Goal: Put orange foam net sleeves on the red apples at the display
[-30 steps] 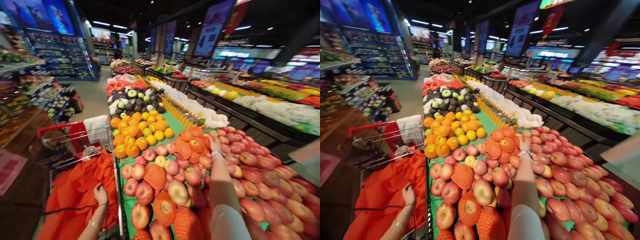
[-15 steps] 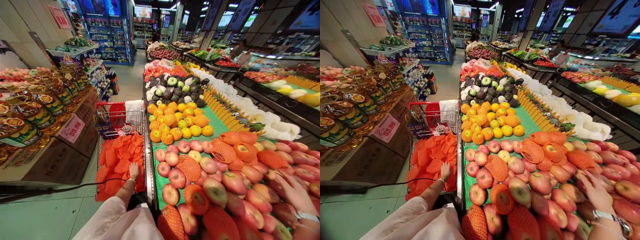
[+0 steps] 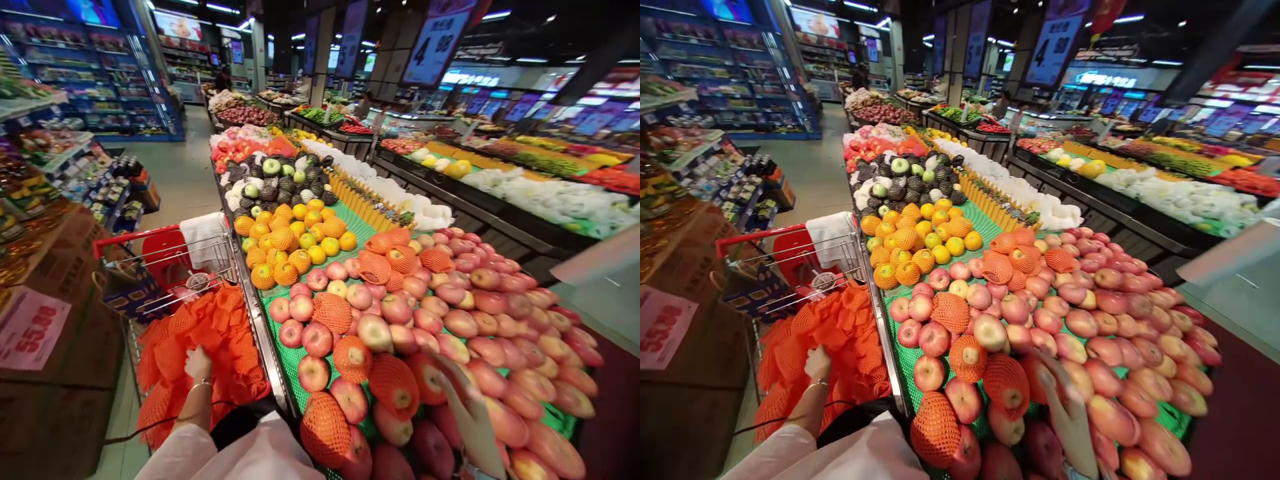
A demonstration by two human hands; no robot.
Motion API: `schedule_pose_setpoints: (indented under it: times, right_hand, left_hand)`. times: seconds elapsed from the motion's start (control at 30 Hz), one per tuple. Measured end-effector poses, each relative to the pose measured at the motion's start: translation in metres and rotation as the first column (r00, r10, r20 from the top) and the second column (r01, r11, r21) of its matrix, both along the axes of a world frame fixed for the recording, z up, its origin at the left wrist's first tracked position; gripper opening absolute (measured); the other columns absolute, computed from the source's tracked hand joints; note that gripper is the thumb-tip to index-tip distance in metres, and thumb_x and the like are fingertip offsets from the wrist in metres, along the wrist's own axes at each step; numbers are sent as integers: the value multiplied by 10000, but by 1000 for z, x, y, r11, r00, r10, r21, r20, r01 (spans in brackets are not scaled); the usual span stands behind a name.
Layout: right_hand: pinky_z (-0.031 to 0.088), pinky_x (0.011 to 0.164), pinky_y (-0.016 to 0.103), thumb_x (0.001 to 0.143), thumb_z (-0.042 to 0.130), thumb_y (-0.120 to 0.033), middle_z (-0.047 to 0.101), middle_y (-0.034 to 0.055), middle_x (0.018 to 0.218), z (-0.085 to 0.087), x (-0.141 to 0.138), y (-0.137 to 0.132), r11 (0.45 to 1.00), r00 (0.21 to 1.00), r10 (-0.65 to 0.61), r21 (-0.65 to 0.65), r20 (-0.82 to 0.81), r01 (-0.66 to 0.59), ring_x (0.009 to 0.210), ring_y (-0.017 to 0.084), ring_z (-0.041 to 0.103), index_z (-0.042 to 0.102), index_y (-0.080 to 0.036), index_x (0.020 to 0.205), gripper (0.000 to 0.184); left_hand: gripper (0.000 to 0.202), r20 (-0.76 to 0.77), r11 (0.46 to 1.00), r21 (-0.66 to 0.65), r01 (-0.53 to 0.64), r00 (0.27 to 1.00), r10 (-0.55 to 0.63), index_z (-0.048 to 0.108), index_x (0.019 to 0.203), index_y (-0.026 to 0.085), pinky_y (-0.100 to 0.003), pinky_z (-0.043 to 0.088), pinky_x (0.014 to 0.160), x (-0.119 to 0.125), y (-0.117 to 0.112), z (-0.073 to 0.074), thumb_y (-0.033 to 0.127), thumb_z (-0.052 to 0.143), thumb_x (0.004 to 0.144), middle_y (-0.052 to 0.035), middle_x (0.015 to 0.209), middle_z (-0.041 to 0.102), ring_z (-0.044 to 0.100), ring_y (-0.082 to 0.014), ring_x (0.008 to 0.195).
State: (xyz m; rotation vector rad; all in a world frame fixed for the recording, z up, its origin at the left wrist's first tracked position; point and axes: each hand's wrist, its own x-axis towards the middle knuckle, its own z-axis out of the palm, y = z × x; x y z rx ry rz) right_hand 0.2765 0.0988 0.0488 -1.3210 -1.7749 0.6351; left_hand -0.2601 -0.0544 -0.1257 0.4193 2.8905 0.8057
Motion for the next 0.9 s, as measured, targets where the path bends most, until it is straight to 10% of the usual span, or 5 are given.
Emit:
schedule_pose_setpoints:
  times: [0.17,0.37,0.47,0.63,0.9]
  right_hand:
    - [578,981,504,938,551,-494,760,78,1162,3,-31,-38,999,986,-25,-38,-164,19,1141,329,684,755,-285,1107,338]
    - [609,902,366,971,563,-396,782,58,1084,6,-82,-52,995,939,93,4,-332,-98,1050,242,724,762,-280,1058,247]
    - [606,906,335,968,585,-333,781,42,1095,16,-102,-60,994,915,86,103,-395,-49,1047,215,725,755,-294,1088,211]
    - [603,940,389,965,580,-316,772,63,1131,19,-113,-71,994,924,54,104,-379,-15,1066,241,720,744,-267,1120,231]
    - [632,728,384,887,583,-397,733,42,841,-33,-104,-79,990,953,107,-62,-284,-129,842,265,701,720,-288,1044,236]
  left_hand:
    - [229,-233,931,304,204,963,-134,673,991,171,-463,490,953,-10,56,72,167,542,803,-70,949,532,593,-298,1044]
    - [224,-462,242,845,478,878,-124,629,933,219,-358,520,858,90,107,194,320,744,769,-27,991,575,603,-208,955]
    - [209,-325,84,912,402,830,-453,659,912,231,-314,507,869,151,111,213,324,781,772,-13,955,618,616,-183,940]
    - [289,-115,79,962,260,653,-748,702,828,228,-312,512,838,204,110,196,431,852,687,-21,869,654,636,-201,892]
    - [404,182,235,956,178,268,-946,695,909,223,-320,519,885,222,89,181,379,903,599,-34,951,681,656,-218,963]
